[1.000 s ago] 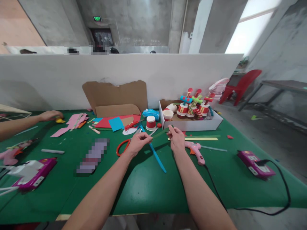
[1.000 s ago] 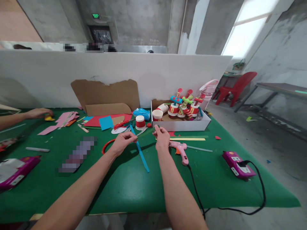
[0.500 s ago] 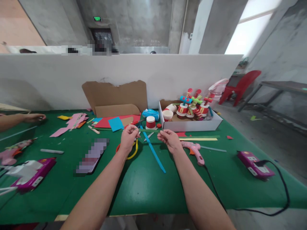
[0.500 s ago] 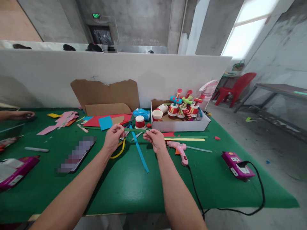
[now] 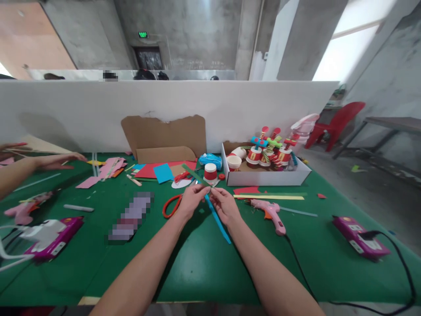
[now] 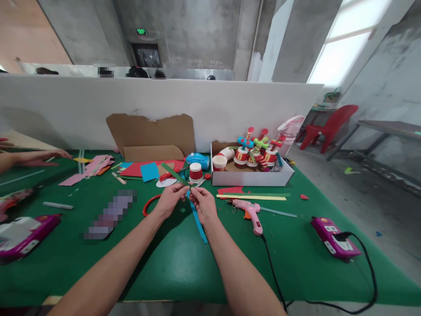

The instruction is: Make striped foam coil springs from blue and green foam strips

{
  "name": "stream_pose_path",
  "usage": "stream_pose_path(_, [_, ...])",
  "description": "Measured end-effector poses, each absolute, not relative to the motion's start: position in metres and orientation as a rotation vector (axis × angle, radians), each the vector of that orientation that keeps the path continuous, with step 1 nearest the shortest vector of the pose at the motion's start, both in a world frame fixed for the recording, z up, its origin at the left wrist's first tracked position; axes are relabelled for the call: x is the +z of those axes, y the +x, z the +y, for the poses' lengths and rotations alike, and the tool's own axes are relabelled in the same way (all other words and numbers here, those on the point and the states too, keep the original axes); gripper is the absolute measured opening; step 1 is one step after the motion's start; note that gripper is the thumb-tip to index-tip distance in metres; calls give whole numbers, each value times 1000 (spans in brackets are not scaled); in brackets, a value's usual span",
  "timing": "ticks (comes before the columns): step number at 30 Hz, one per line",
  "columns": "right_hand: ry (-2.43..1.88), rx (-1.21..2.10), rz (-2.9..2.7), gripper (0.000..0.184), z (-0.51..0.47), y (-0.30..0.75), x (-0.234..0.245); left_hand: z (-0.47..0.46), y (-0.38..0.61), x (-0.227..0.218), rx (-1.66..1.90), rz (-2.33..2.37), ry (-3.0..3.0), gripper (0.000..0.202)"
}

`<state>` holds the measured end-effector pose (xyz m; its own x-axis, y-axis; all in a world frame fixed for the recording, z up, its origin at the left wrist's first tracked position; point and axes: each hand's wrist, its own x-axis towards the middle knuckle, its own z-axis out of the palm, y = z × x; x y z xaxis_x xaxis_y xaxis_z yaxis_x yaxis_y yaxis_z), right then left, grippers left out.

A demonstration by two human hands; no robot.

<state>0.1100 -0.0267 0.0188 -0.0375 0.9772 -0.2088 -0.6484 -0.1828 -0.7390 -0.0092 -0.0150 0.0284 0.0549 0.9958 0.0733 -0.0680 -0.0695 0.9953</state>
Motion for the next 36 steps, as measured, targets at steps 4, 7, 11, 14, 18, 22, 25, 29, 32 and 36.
stream_pose_path(4, [-854, 1593, -562, 29, -28, 107, 14, -20, -1, 30, 1220, 1146, 1170, 42])
stream_pose_path(7, [-897, 1591, -588, 31, -26, 107, 12, -19, -3, 31, 1218, 1086, 1090, 47])
stream_pose_path(11, [-939, 1588, -600, 31, -24, 109, 13, -17, -7, 34, 1229, 996, 997, 51])
stream_pose_path(14, [-961, 1568, -603, 31, -24, 110, 15, -15, -12, 35, 1237, 927, 945, 49])
stream_pose_path(18, [-986, 1516, -611, 30, -24, 111, 18, -12, -18, 35, 1288, 844, 885, 42])
stream_pose_path(22, [-1012, 1509, -613, 31, -23, 113, 19, -9, -23, 35, 1304, 800, 858, 38])
stream_pose_path(25, [-1010, 1520, -624, 30, -23, 114, 17, -6, -27, 34, 1320, 793, 846, 38])
stream_pose_path(29, [-1008, 1525, -648, 30, -22, 115, 12, -4, -33, 32, 1357, 781, 837, 34])
stream_pose_path(32, [-1011, 1517, -653, 29, -21, 115, 11, -3, -33, 32, 1370, 784, 842, 34])
stream_pose_path(36, [-1012, 1488, -667, 28, -20, 116, 10, -6, -27, 34, 1367, 874, 861, 40])
